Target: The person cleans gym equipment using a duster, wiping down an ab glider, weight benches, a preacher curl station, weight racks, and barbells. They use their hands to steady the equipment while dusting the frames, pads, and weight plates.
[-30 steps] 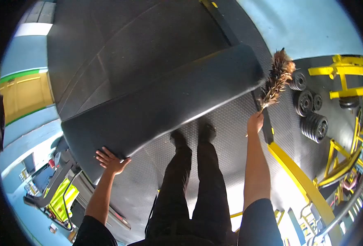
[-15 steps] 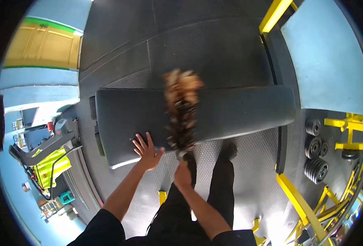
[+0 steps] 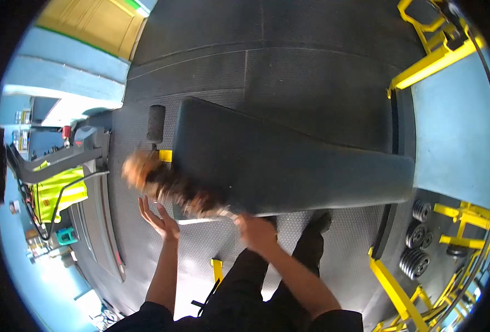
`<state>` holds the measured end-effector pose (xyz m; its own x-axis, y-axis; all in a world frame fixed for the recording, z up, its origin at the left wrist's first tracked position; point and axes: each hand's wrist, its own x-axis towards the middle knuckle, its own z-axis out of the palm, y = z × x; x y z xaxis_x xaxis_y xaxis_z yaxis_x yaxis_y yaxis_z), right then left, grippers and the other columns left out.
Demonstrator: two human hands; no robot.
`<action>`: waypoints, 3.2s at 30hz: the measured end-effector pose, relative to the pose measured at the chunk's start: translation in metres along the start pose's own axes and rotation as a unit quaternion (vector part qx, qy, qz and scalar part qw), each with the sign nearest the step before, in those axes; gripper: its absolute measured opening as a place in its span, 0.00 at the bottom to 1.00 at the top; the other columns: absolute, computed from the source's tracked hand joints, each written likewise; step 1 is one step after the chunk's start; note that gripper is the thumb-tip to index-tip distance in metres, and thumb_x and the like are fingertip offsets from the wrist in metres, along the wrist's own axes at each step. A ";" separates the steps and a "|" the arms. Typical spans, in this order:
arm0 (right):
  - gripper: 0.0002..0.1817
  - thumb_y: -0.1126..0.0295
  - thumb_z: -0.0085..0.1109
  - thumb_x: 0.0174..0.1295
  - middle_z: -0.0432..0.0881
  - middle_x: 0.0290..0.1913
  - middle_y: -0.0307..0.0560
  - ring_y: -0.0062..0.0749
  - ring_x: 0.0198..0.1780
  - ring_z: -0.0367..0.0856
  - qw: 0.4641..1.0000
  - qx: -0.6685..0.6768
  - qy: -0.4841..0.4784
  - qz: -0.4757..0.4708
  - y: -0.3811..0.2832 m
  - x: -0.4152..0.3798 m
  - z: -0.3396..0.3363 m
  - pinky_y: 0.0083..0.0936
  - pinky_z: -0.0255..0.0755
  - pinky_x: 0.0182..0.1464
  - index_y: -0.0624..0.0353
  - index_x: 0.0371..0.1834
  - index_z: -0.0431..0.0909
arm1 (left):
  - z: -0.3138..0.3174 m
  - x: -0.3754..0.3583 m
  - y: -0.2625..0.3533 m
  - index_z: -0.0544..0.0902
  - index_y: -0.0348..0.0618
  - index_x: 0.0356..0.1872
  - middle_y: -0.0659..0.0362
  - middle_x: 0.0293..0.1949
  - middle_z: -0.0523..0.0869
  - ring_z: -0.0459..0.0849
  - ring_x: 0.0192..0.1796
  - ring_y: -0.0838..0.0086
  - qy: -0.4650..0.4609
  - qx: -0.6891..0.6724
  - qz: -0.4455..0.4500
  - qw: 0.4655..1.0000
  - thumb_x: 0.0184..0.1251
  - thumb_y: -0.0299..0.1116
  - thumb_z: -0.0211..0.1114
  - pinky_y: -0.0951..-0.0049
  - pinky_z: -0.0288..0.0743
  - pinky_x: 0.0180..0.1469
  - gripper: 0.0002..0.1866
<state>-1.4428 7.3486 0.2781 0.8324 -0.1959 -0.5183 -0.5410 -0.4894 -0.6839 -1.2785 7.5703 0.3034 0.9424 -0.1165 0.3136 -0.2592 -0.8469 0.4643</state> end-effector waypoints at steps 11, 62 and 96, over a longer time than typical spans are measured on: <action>0.07 0.64 0.53 0.71 0.82 0.29 0.59 0.60 0.33 0.82 0.976 -0.144 0.159 -0.035 -0.022 0.049 -0.098 0.52 0.74 0.34 0.56 0.40 0.74 | 0.048 0.023 0.022 0.54 0.42 0.77 0.43 0.75 0.60 0.59 0.76 0.50 -0.249 0.018 -0.210 0.945 0.69 0.55 0.57 0.55 0.52 0.76 0.42; 0.19 0.58 0.46 0.73 0.84 0.33 0.57 0.54 0.32 0.83 0.983 -0.007 -0.042 0.176 -0.212 0.064 0.099 0.45 0.76 0.39 0.60 0.36 0.80 | -0.021 0.157 -0.246 0.37 0.37 0.78 0.36 0.59 0.78 0.79 0.59 0.44 -0.462 -0.088 -0.256 0.845 0.73 0.41 0.57 0.53 0.71 0.63 0.45; 0.19 0.62 0.48 0.62 0.85 0.46 0.63 0.56 0.52 0.84 0.889 -0.037 -0.028 0.456 -0.311 0.092 0.551 0.46 0.78 0.55 0.62 0.44 0.86 | 0.000 0.359 -0.595 0.63 0.31 0.69 0.37 0.62 0.74 0.69 0.69 0.46 -0.609 -0.127 -0.029 0.783 0.74 0.38 0.54 0.58 0.62 0.71 0.29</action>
<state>-1.2637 7.9513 0.1605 0.0441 -0.4971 -0.8666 -0.9767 -0.2039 0.0672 -0.7861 8.0320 0.1400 0.4176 -0.6207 -0.6635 -0.0975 -0.7567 0.6465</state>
